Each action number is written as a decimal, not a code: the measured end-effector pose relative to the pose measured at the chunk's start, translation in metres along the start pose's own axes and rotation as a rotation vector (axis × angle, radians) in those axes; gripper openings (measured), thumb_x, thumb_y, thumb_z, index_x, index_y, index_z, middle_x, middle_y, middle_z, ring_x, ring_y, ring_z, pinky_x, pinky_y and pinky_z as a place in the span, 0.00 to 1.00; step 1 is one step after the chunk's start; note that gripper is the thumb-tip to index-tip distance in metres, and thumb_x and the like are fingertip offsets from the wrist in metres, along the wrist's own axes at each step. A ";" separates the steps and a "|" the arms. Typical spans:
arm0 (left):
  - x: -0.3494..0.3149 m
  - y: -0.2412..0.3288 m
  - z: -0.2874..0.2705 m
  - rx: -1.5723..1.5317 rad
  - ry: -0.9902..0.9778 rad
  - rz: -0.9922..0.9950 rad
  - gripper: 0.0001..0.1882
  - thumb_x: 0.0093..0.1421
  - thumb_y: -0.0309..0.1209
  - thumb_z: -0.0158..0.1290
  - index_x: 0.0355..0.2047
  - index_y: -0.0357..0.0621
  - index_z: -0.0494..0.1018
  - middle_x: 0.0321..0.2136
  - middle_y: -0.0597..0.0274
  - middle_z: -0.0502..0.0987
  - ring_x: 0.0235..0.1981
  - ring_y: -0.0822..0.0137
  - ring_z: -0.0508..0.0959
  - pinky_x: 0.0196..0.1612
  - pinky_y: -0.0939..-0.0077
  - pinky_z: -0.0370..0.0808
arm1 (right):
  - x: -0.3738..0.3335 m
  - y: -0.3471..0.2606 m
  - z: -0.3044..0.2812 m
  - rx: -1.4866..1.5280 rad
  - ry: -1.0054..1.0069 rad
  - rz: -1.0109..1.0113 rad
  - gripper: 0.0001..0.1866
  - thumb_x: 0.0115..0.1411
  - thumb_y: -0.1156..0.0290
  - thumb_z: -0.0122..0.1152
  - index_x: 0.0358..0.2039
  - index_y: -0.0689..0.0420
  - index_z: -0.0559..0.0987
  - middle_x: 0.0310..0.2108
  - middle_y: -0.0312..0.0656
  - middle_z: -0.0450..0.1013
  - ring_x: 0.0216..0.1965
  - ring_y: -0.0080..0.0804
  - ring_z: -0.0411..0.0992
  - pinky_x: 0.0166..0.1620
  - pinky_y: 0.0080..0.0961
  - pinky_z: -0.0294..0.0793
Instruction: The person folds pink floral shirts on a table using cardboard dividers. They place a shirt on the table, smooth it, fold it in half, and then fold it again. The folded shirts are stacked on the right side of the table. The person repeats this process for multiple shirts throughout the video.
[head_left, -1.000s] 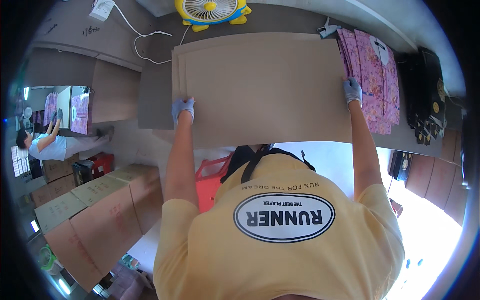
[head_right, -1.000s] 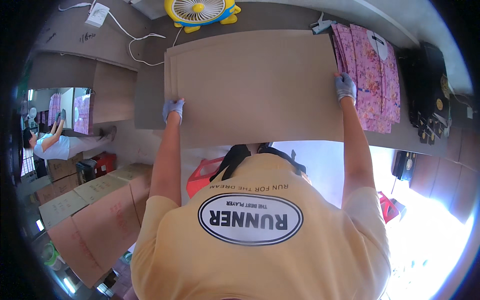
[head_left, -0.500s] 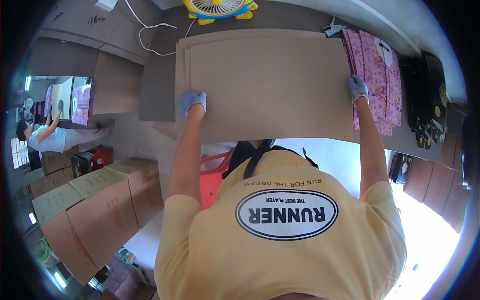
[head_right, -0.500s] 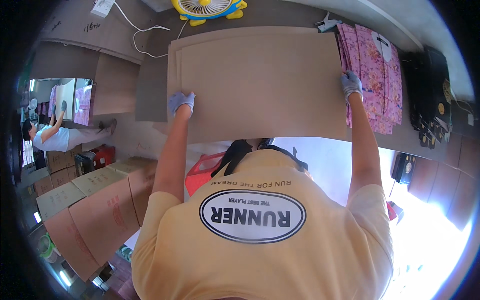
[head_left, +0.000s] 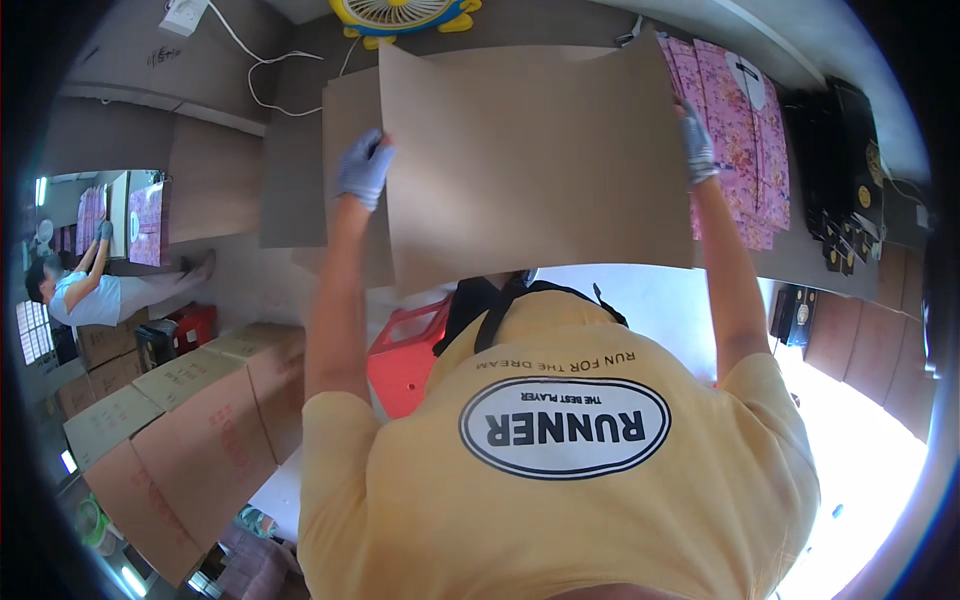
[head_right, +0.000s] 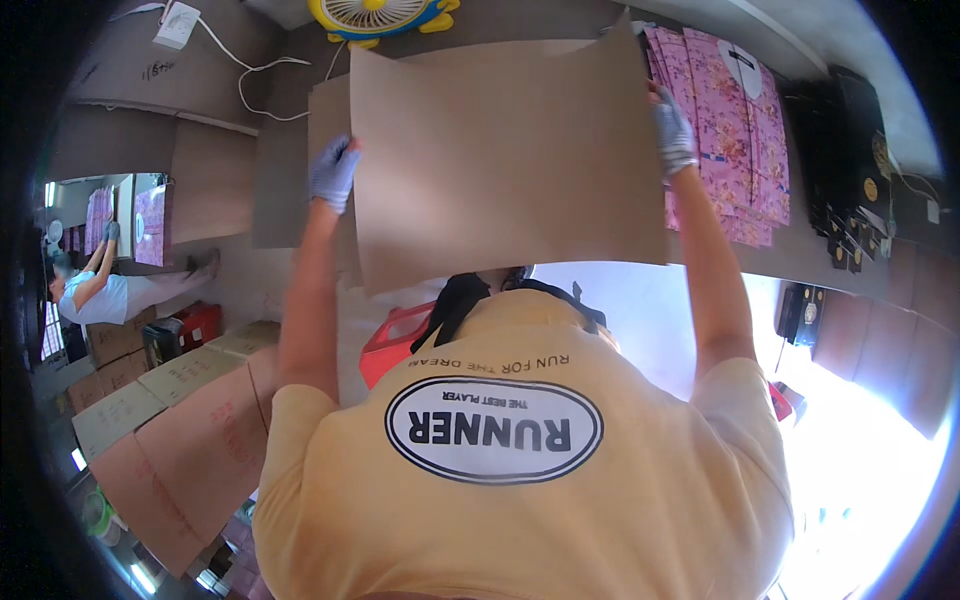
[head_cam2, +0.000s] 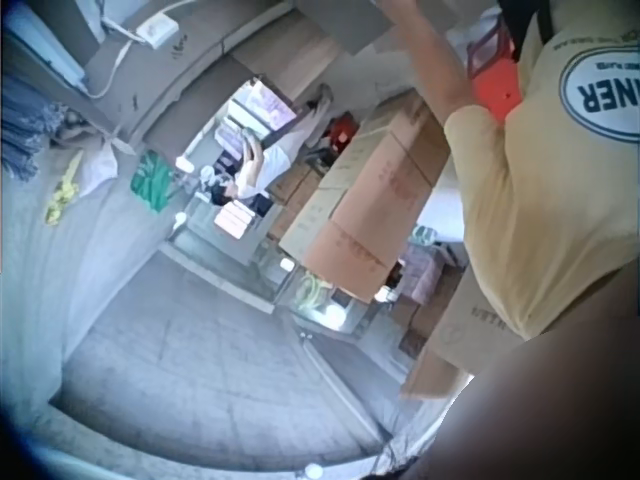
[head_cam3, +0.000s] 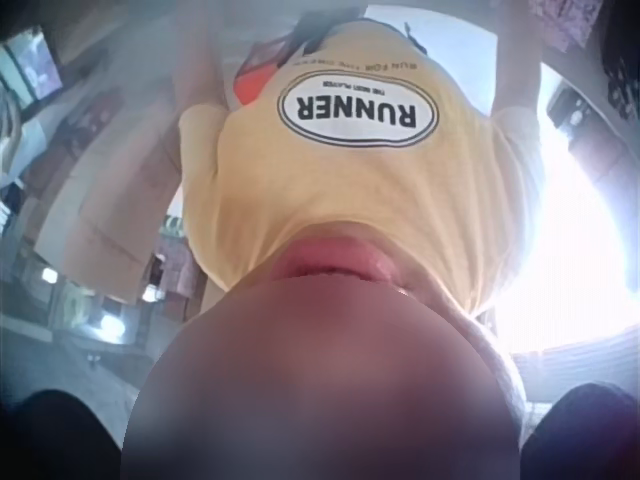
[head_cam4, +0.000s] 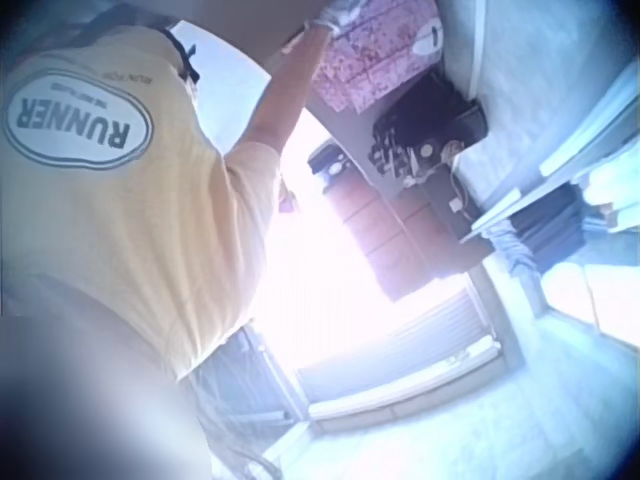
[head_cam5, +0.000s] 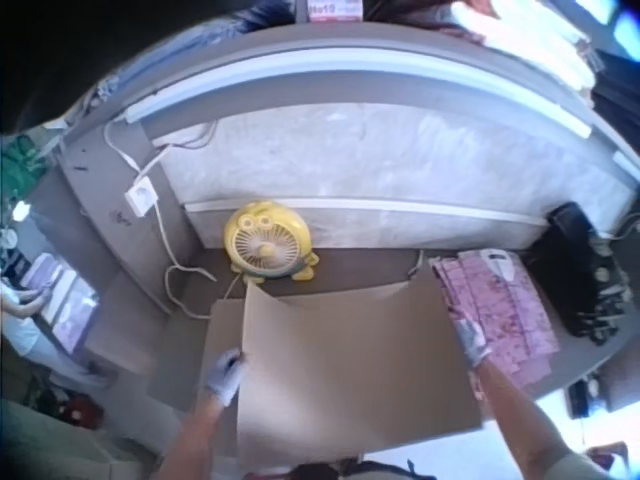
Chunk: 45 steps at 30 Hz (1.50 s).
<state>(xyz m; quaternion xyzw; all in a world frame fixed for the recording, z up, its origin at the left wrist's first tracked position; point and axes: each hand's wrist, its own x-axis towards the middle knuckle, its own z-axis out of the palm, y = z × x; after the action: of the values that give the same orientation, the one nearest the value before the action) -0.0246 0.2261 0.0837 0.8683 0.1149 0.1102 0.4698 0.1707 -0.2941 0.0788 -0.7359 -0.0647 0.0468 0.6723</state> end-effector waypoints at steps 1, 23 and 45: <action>0.012 0.011 0.034 -0.057 0.257 0.138 0.16 0.56 0.41 0.56 0.29 0.38 0.74 0.16 0.61 0.69 0.23 0.69 0.72 0.29 0.69 0.68 | 0.002 0.011 0.021 0.010 0.033 -0.042 0.20 0.65 0.61 0.51 0.55 0.55 0.72 0.45 0.38 0.73 0.46 0.28 0.70 0.50 0.22 0.68; 0.009 0.053 0.210 1.056 0.123 0.019 0.25 0.60 0.53 0.45 0.60 0.79 0.64 0.64 0.51 0.57 0.56 0.42 0.61 0.53 0.39 0.58 | -0.056 -0.007 0.181 -1.309 -0.049 0.021 0.30 0.59 0.42 0.49 0.63 0.28 0.63 0.70 0.46 0.46 0.68 0.62 0.43 0.59 0.68 0.51; 0.007 0.052 0.215 1.051 0.136 0.085 0.32 0.48 0.44 0.58 0.56 0.71 0.69 0.58 0.56 0.64 0.56 0.42 0.62 0.53 0.43 0.61 | -0.065 0.042 0.203 -1.526 0.074 -0.281 0.36 0.49 0.46 0.57 0.61 0.39 0.68 0.65 0.50 0.54 0.65 0.63 0.48 0.53 0.68 0.54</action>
<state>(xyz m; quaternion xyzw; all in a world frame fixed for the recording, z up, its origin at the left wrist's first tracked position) 0.0513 0.0304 0.0136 0.9814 0.1494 0.1130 -0.0421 0.0765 -0.1084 0.0171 -0.9812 -0.1493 -0.1210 -0.0191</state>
